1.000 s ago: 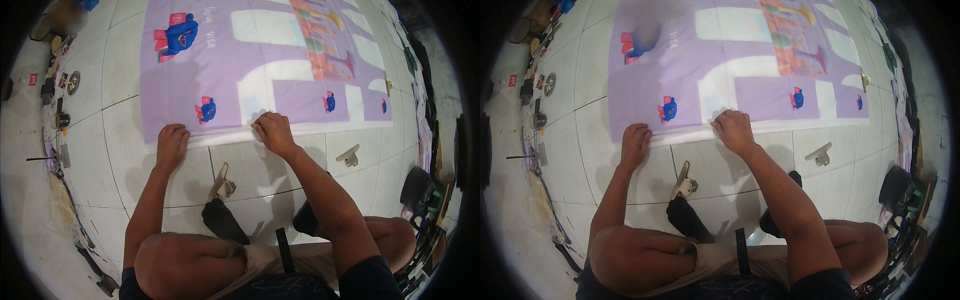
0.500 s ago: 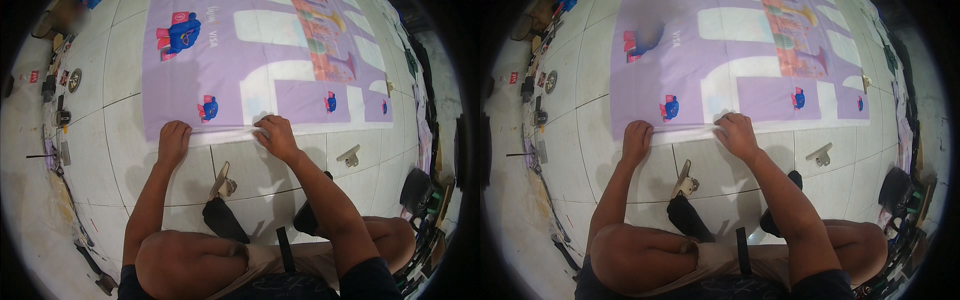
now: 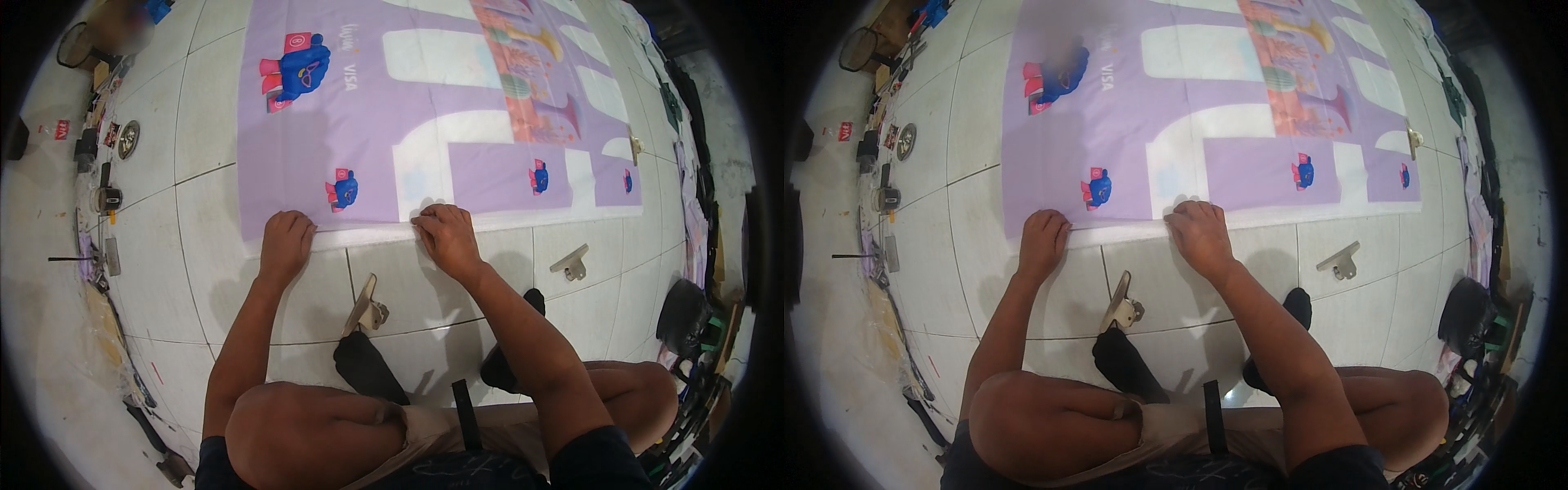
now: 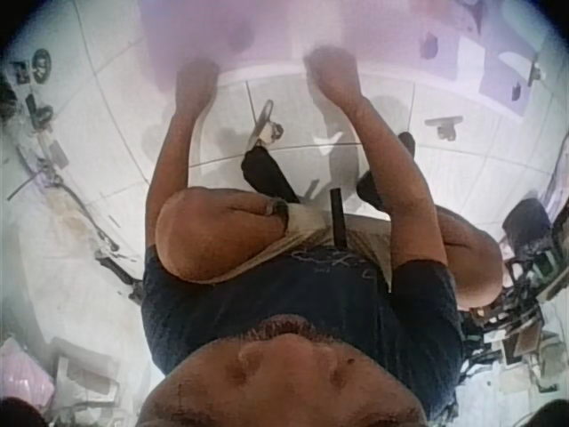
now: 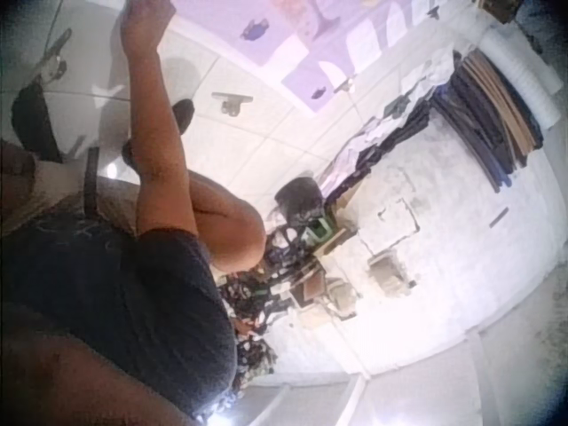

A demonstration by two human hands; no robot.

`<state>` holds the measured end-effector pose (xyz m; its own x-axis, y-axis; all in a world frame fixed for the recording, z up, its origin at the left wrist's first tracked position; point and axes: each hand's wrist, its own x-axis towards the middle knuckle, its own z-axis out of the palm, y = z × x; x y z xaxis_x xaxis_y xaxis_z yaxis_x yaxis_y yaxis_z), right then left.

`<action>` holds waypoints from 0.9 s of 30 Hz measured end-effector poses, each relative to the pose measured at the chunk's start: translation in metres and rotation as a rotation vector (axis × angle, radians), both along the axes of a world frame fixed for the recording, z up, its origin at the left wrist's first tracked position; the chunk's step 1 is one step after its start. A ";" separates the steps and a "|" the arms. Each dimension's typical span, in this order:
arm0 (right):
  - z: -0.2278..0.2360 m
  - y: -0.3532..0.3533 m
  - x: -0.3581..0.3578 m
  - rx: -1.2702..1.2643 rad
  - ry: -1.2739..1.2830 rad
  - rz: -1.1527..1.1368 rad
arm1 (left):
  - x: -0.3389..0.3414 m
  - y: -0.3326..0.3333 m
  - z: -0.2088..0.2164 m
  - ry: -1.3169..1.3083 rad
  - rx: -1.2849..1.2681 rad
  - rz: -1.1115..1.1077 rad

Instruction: The person spreads a large piece of printed fabric on the floor, secures it with clips, and uses a handheld iron to smooth the edges while working on their lap and the floor.

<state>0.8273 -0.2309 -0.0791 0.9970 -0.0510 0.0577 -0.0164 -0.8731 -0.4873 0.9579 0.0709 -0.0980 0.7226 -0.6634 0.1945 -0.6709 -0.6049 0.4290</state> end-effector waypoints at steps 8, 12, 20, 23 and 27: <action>-0.006 -0.001 -0.005 -0.045 -0.008 0.050 | -0.008 0.008 0.001 0.004 0.000 -0.018; -0.009 0.003 -0.011 -0.052 -0.025 0.062 | -0.009 0.015 -0.003 0.060 -0.002 0.121; -0.006 0.015 -0.015 -0.076 -0.064 0.080 | -0.002 0.033 -0.019 0.077 0.270 0.298; -0.001 0.010 -0.007 -0.057 -0.042 0.081 | -0.003 0.034 -0.021 0.093 0.278 0.332; -0.001 -0.013 0.029 -0.049 -0.067 -0.113 | -0.004 0.031 -0.021 0.090 0.291 0.338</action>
<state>0.8563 -0.2442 -0.0797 0.9789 -0.1578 0.1296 -0.0844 -0.8905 -0.4470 0.9538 0.1018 -0.1188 0.9135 -0.4051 -0.0384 -0.3829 -0.8876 0.2559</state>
